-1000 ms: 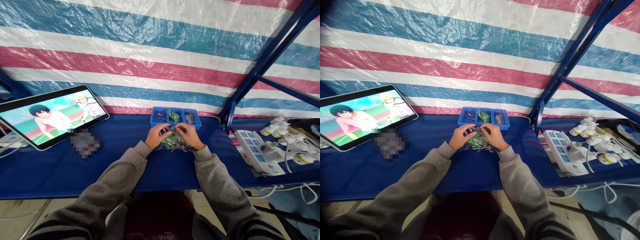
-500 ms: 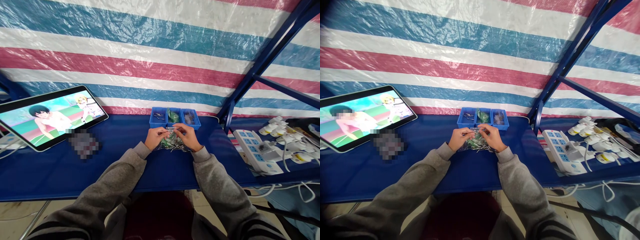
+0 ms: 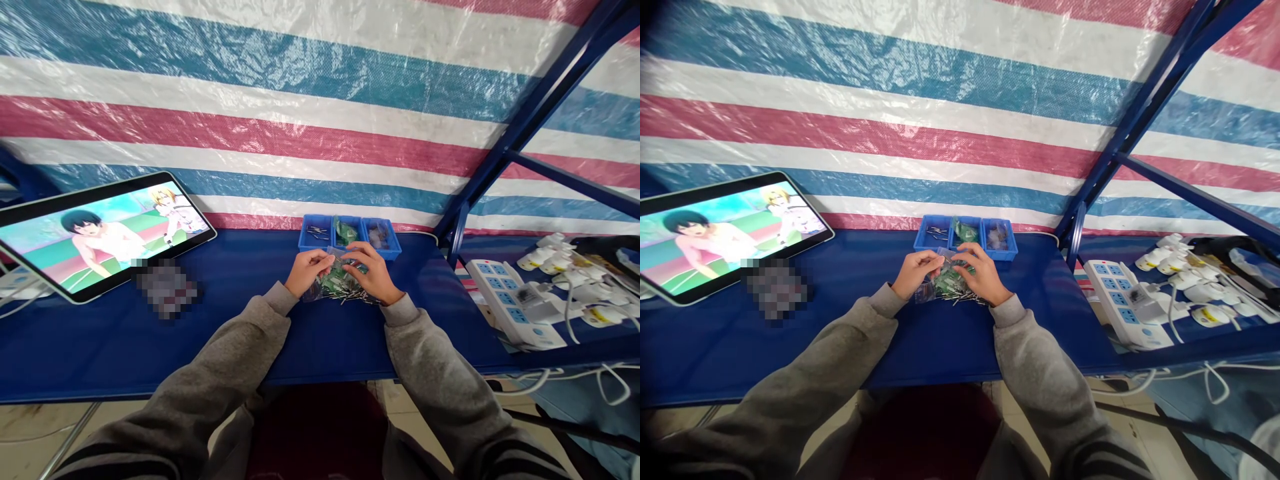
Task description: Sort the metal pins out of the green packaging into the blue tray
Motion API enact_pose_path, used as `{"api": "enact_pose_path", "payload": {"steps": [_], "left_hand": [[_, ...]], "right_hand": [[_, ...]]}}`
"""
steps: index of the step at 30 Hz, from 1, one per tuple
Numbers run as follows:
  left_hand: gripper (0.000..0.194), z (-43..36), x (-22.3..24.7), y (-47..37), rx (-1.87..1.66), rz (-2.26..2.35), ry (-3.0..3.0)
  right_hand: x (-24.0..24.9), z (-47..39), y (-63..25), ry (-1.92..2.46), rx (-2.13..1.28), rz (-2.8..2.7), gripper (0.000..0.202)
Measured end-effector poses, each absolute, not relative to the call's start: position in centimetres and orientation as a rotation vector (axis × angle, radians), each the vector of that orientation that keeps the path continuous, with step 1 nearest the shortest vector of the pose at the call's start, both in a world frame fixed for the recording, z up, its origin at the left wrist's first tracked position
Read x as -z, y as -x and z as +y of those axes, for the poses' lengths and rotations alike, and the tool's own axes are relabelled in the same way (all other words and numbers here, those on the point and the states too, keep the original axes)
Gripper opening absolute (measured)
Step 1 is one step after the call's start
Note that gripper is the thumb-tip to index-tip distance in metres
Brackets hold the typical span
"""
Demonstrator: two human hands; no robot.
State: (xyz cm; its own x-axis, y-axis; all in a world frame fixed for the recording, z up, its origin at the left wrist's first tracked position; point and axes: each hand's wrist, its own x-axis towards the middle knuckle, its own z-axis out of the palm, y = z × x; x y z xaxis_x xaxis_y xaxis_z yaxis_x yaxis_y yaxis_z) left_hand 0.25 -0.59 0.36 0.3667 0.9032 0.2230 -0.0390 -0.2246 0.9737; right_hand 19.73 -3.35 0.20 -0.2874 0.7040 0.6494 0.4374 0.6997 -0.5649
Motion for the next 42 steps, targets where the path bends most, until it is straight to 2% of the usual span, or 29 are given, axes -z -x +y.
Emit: {"api": "enact_pose_path", "payload": {"steps": [6, 11, 15, 20, 28, 31, 34, 38, 42], "left_hand": [[0.037, -0.87, -0.46, -0.63, -1.062, 0.700, -1.322], [0.043, -0.80, -0.49, -0.68, -1.126, 0.745, -1.380], [0.039, -0.49, -0.16, -0.51, -1.266, 0.864, -1.556], [0.037, -0.59, 0.19, -0.41, -1.108, 0.828, -1.754], [0.029, -0.89, -0.19, -0.45, -1.062, 0.854, -1.742], [0.027, -0.73, -0.22, -0.40, -1.064, 0.829, -1.581], [0.028, -0.68, -0.32, -0.43, -1.012, 0.768, -1.417], [0.031, -0.71, -0.43, -0.58, -0.965, 0.760, -1.285], [0.044, -0.46, -0.25, -0.63, -1.153, 0.869, -1.290]], "right_hand": [[0.34, -3.13, -19.39, 0.886, -0.257, -1.991, 0.017], [0.18, -3.51, -19.07, 0.958, -0.204, -1.963, 0.018], [-0.10, -3.62, -19.05, 1.000, -0.330, -1.858, 0.020], [-0.17, -3.56, -19.03, 1.072, -0.548, -1.707, 0.022], [-0.33, -3.63, -19.05, 1.097, -0.669, -1.628, 0.021], [-0.29, -3.62, -19.11, 1.058, -0.572, -1.672, 0.020], [-0.34, -3.57, -19.15, 0.976, -0.405, -1.789, 0.031], [-0.35, -3.40, -19.16, 0.989, -0.220, -1.829, 0.016], [-0.33, -3.34, -19.23, 1.059, -0.293, -1.824, 0.023]]}}
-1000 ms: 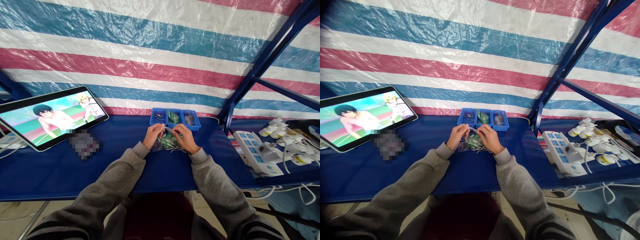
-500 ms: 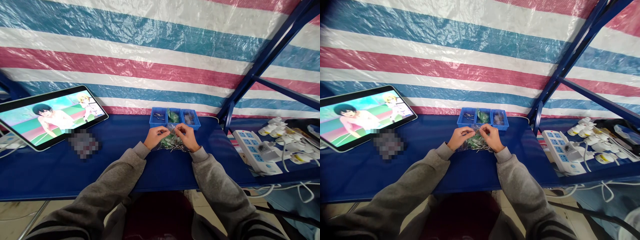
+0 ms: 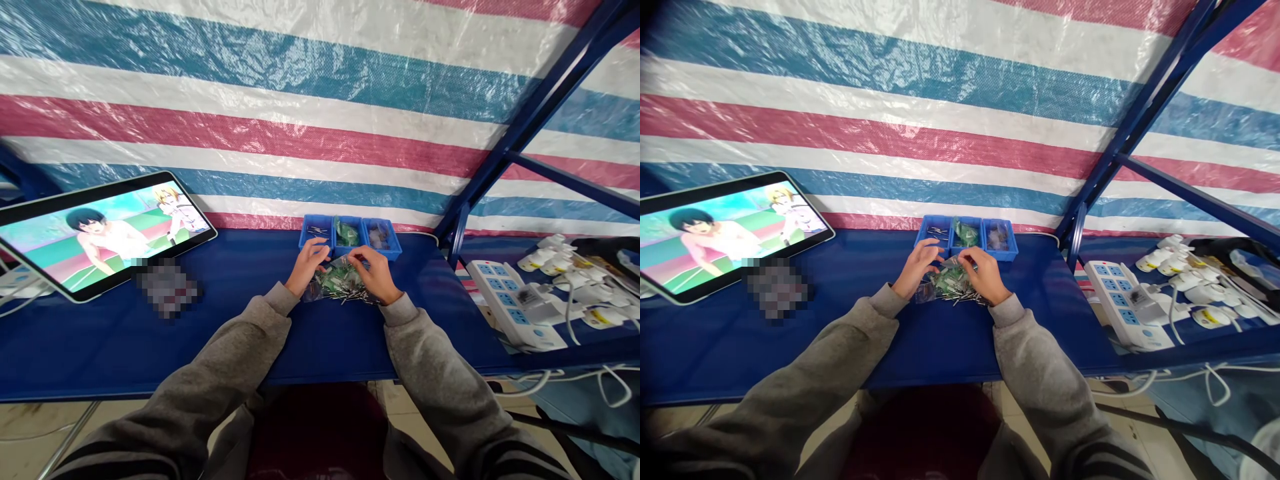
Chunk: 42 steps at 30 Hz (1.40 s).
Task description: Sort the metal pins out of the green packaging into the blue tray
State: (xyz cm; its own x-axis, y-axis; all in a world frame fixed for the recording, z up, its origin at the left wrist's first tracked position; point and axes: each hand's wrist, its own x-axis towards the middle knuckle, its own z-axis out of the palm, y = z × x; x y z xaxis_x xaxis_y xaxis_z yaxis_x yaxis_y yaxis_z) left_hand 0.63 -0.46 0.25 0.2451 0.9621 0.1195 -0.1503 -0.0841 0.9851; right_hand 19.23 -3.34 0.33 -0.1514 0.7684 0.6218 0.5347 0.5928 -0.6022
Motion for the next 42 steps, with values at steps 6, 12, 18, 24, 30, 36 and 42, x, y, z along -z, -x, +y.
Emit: {"api": "enact_pose_path", "payload": {"steps": [6, 12, 18, 24, 30, 36, 42], "left_hand": [[0.036, -0.7, -0.1, -0.7, -0.976, 0.793, -1.588], [0.036, -0.5, -0.1, -0.5, -1.028, 0.748, -1.390], [0.041, -0.6, -0.4, -0.3, -1.027, 0.760, -1.329], [0.036, 0.1, 0.0, -0.2, -1.190, 0.919, -1.416], [0.031, 0.4, 0.4, 0.1, -1.201, 0.964, -1.476], [0.021, 0.4, 0.4, 0.5, -1.198, 1.113, -1.860], [0.020, 0.9, 0.8, 0.9, -0.926, 1.084, -2.231]], "right_hand": [[-0.4, -3.5, -19.2, 1.117, -0.539, -1.776, 0.023], [-0.7, -3.6, -19.4, 0.927, -0.569, -1.865, 0.032], [-0.8, -3.4, -19.4, 1.014, -0.655, -1.723, 0.018], [-1.0, -2.4, -20.8, 1.052, -1.224, -1.064, 0.023], [-0.7, -1.7, -22.4, 1.070, -1.156, -0.657, 0.016], [-0.6, -1.9, -22.3, 1.228, -0.877, -0.888, 0.009], [0.3, -1.8, -21.7, 1.476, -0.364, -1.639, 0.007]]}}
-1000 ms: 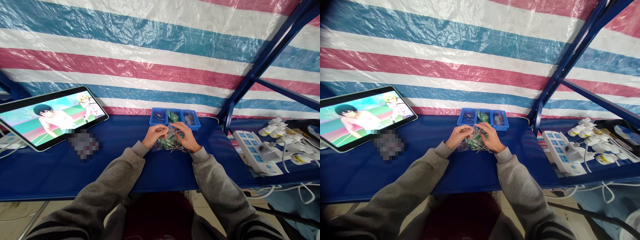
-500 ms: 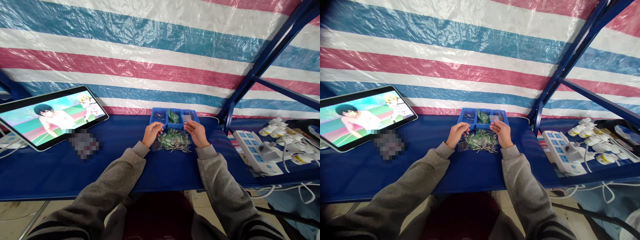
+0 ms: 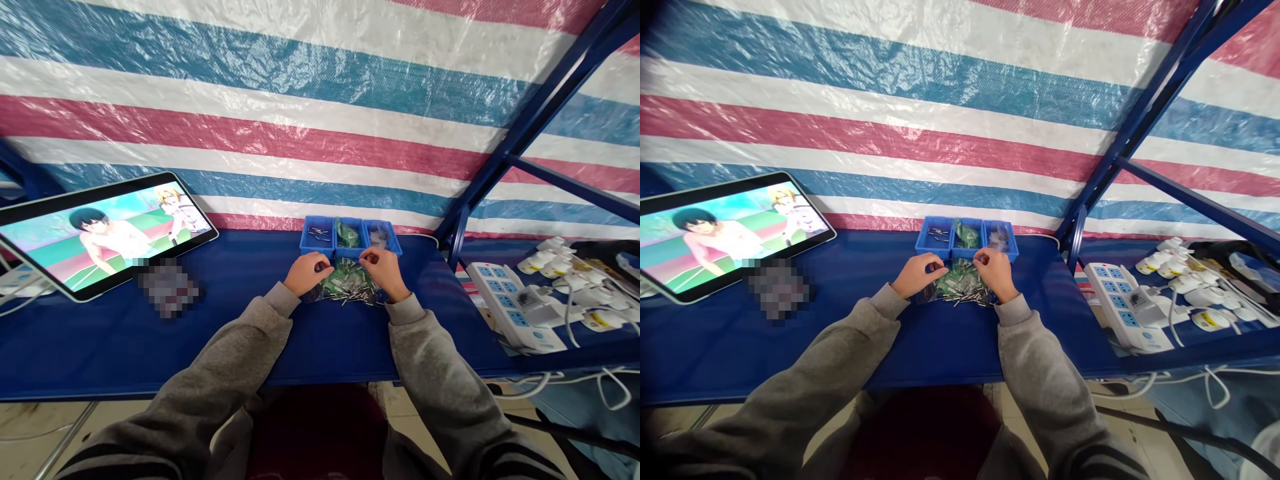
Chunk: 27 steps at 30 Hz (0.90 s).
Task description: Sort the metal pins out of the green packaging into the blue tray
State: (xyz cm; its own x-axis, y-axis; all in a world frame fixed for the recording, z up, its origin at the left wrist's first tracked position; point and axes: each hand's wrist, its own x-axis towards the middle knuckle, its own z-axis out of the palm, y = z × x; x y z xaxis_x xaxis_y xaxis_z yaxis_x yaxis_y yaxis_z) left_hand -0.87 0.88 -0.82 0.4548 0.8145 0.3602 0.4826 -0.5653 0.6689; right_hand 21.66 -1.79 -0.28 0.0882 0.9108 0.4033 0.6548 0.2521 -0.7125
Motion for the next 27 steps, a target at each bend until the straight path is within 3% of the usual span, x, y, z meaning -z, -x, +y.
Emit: {"api": "enact_pose_path", "payload": {"steps": [6, 16, 19, 24, 27], "left_hand": [[0.028, 0.8, 1.1, 0.8, -0.858, 1.056, -2.320], [0.019, 0.7, 1.3, 0.4, -0.911, 1.054, -2.302], [0.018, 0.6, 1.2, 0.2, -0.976, 1.064, -2.277], [0.029, 0.1, 0.8, -0.1, -1.077, 1.010, -2.076], [0.031, -0.1, 0.6, -0.2, -1.072, 0.974, -2.034]], "right_hand": [[1.9, -1.3, -21.1, 1.472, -0.167, -1.963, 0.008], [2.5, -1.5, -20.0, 1.404, -0.149, -1.984, 0.012], [1.5, -2.1, -19.5, 1.266, -0.301, -1.828, 0.016], [0.5, -2.8, -18.6, 1.019, -0.956, -1.392, 0.024], [0.2, -2.8, -18.5, 0.943, -1.124, -1.307, 0.030]]}}
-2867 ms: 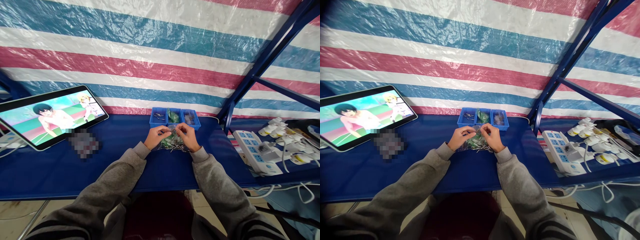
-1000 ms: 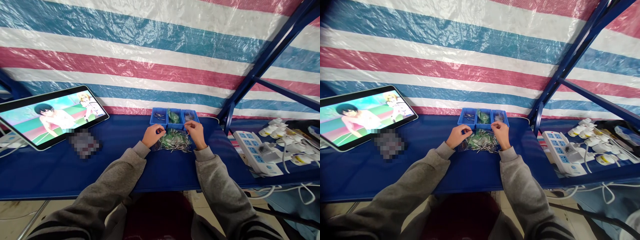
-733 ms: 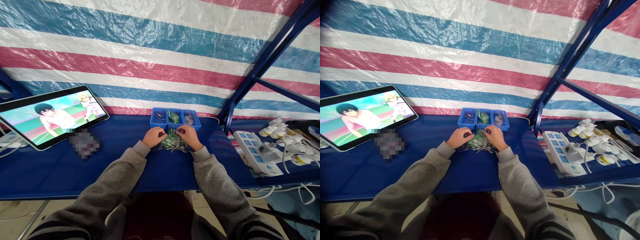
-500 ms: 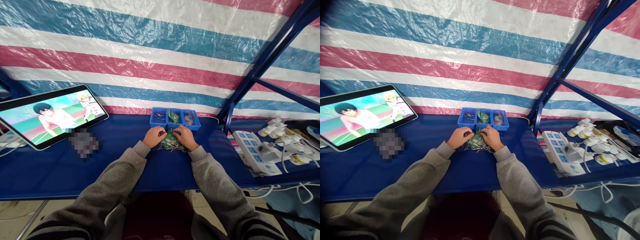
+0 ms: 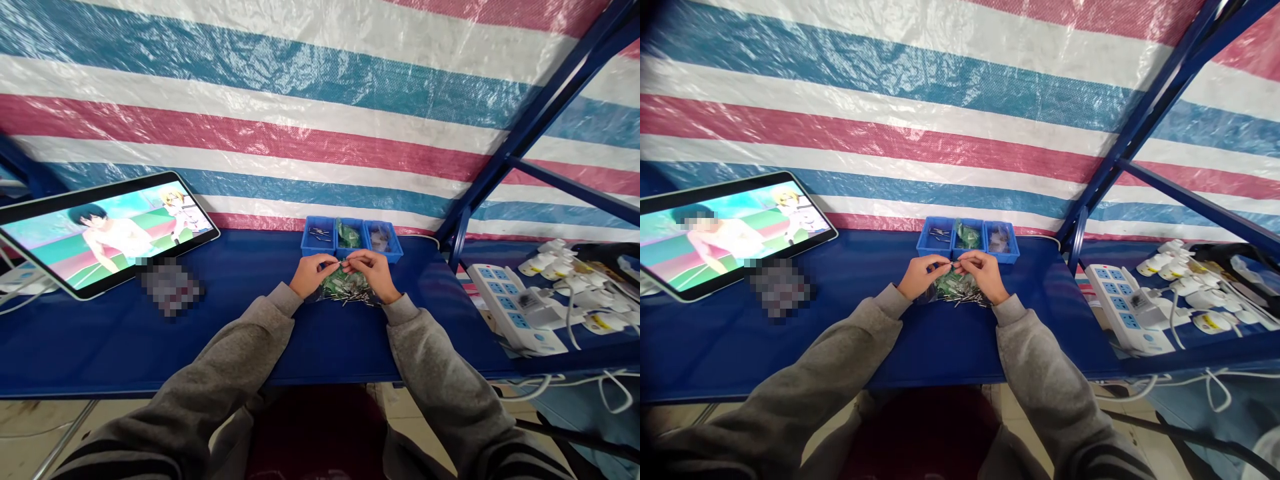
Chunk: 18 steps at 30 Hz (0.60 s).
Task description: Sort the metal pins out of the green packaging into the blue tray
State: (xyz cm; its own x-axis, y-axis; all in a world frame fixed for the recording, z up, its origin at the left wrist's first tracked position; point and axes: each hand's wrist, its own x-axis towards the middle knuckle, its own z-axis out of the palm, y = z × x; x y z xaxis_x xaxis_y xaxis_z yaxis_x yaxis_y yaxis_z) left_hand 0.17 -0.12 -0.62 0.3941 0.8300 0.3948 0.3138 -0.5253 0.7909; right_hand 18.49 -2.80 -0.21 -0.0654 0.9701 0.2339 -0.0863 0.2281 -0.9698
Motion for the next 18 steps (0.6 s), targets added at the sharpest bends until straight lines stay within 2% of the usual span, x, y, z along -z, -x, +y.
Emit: {"api": "enact_pose_path", "payload": {"steps": [3, 10, 18], "left_hand": [[0.031, -0.24, 0.52, -0.17, -1.123, 0.965, -2.033], [0.039, -0.54, 0.12, -0.14, -1.171, 0.975, -2.048], [0.032, -0.88, -0.20, -0.29, -1.210, 0.945, -2.048]], "right_hand": [[0.13, -2.71, -18.61, 0.950, -1.140, -1.318, 0.033], [0.36, -2.83, -18.68, 1.053, -0.898, -1.510, 0.034], [0.15, -3.11, -18.51, 1.099, -0.768, -1.623, 0.041]]}}
